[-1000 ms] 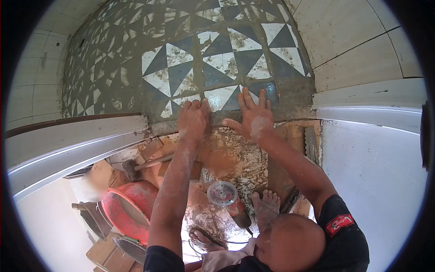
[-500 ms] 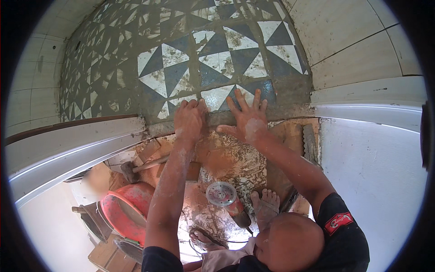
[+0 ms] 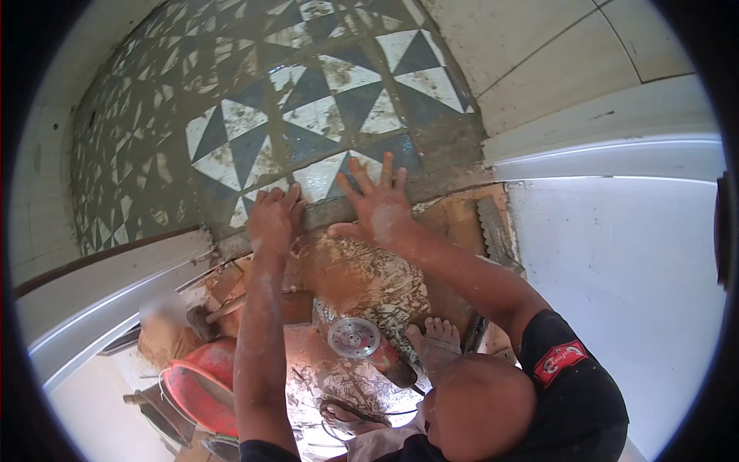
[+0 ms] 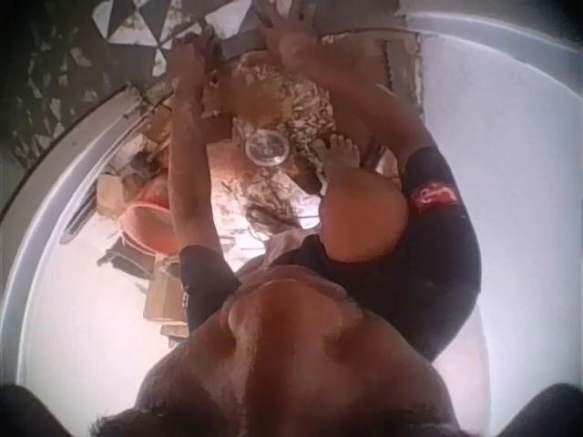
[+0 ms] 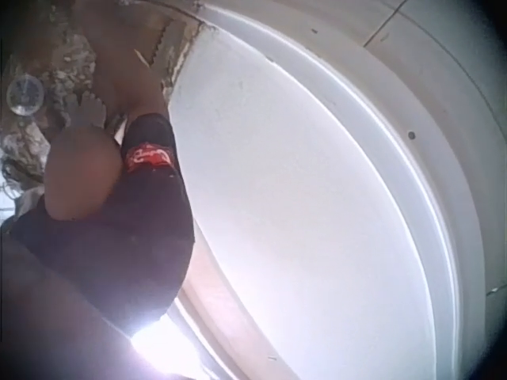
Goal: Measure, cut, and place decorative floor tiles at a doorway using an angle grinder and mortar.
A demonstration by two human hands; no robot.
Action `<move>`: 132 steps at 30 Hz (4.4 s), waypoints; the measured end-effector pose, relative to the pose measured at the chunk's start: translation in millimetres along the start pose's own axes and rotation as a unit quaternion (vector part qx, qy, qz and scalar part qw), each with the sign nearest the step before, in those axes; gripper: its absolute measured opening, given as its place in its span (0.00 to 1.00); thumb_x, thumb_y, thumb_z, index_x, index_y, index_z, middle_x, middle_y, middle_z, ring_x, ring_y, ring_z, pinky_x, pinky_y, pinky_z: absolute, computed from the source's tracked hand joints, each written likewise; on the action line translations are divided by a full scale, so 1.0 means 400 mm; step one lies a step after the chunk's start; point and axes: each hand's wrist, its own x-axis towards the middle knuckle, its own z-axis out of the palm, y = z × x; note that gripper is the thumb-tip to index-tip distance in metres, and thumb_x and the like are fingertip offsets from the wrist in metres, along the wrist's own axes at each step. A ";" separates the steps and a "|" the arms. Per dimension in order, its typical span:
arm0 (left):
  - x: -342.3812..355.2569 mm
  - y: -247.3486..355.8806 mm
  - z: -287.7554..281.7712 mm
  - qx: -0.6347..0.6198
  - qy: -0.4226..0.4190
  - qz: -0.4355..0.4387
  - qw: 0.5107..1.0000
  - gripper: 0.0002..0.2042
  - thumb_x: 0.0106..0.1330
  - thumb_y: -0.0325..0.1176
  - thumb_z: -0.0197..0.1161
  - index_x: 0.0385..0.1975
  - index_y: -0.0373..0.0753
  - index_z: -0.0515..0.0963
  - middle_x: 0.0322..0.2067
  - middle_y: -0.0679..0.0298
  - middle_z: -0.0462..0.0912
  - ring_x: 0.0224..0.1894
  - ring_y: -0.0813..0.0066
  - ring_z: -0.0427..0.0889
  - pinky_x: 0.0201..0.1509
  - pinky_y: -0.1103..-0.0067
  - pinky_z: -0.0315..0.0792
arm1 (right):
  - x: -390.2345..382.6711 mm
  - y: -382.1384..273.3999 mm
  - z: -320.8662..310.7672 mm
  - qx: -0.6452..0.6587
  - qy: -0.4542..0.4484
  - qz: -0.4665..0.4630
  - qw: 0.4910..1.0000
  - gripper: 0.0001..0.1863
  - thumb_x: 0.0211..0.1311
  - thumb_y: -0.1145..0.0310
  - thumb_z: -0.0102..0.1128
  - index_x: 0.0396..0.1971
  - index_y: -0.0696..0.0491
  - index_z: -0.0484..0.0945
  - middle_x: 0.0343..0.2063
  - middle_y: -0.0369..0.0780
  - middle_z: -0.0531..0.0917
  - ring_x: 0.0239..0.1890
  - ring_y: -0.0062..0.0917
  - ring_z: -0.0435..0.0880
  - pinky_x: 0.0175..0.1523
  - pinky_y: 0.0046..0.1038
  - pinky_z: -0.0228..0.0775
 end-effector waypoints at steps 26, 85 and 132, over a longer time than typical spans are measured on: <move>0.012 -0.025 -0.009 0.010 -0.002 0.032 0.999 0.19 0.62 0.39 0.72 0.53 0.45 0.85 0.30 0.60 0.81 0.37 0.56 0.81 0.48 0.64 0.76 | 0.004 -0.001 -0.027 0.028 -0.060 -0.001 0.998 0.59 0.56 0.18 0.47 0.80 0.42 0.51 0.80 0.44 0.45 0.76 0.72 0.35 0.71 0.77 0.36; 0.005 -0.004 -0.010 -0.009 0.001 0.014 1.000 0.18 0.64 0.36 0.70 0.54 0.41 0.85 0.33 0.57 0.83 0.38 0.53 0.80 0.50 0.64 0.74 | -0.013 0.008 -0.006 0.026 -0.021 -0.024 0.999 0.62 0.52 0.21 0.57 0.79 0.45 0.52 0.80 0.49 0.46 0.75 0.75 0.38 0.70 0.77 0.39; 0.003 0.000 -0.023 -0.001 -0.029 -0.017 0.999 0.18 0.63 0.37 0.70 0.54 0.43 0.84 0.37 0.56 0.84 0.43 0.53 0.82 0.52 0.65 0.76 | -0.008 0.076 -0.028 0.043 0.025 0.055 0.997 0.71 0.50 0.16 0.53 0.76 0.66 0.51 0.75 0.65 0.48 0.78 0.66 0.41 0.79 0.57 0.37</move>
